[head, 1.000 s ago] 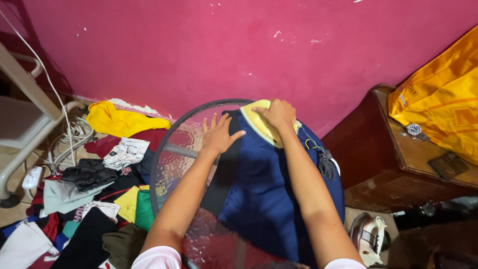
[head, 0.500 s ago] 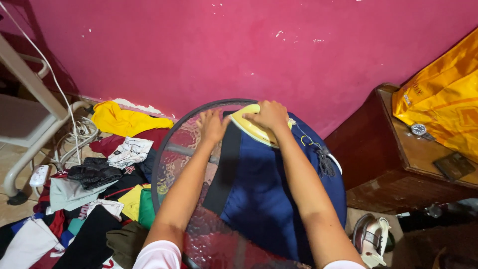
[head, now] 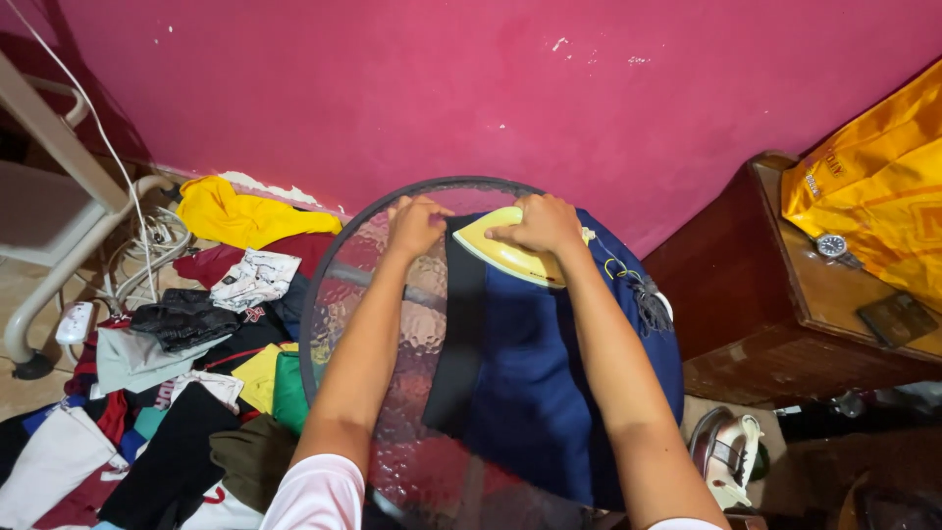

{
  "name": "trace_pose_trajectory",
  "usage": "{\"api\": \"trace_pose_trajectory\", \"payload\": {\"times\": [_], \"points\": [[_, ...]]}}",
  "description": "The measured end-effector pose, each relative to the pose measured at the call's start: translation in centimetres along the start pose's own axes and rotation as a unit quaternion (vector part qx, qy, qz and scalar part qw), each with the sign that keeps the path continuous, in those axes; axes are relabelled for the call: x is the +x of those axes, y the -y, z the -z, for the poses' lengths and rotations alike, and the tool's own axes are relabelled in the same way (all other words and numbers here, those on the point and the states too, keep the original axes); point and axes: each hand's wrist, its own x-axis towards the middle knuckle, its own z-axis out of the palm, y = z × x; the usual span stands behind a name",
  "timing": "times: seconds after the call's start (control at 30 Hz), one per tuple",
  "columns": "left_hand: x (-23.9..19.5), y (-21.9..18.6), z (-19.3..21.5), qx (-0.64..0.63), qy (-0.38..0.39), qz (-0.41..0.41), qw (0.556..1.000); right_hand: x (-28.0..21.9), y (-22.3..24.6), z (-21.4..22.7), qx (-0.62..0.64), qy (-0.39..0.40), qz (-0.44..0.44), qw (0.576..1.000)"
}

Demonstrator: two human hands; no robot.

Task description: Ironing a blue jersey on a glass table and then folding it.

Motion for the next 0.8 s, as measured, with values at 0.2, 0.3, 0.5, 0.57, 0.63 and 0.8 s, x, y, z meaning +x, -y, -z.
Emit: {"api": "trace_pose_trajectory", "payload": {"times": [0.2,0.3,0.5,0.57,0.63,0.8], "points": [[0.1,0.6,-1.1,0.026,-0.06,0.005,0.998,0.1,-0.1,-0.3,0.004,-0.006,0.002,1.0],[-0.4,0.3,-0.6,-0.025,-0.101,0.018,0.994,0.2,-0.2,-0.7,0.011,-0.031,-0.021,0.999],[-4.9,-4.4,3.8,0.077,0.002,0.026,0.997,0.0,-0.2,-1.3,0.01,-0.071,-0.021,0.997],[-5.4,-5.6,4.7,0.088,0.025,0.07,0.993,-0.4,0.0,-1.0,0.009,-0.08,-0.005,0.997],[-4.7,-4.0,3.3,0.089,0.029,0.071,0.993,0.1,0.2,-1.5,0.004,-0.077,-0.005,0.997],[-4.2,-3.3,2.6,0.09,0.039,0.076,0.992,1.3,1.2,-2.1,0.008,-0.082,-0.01,0.997]]}}
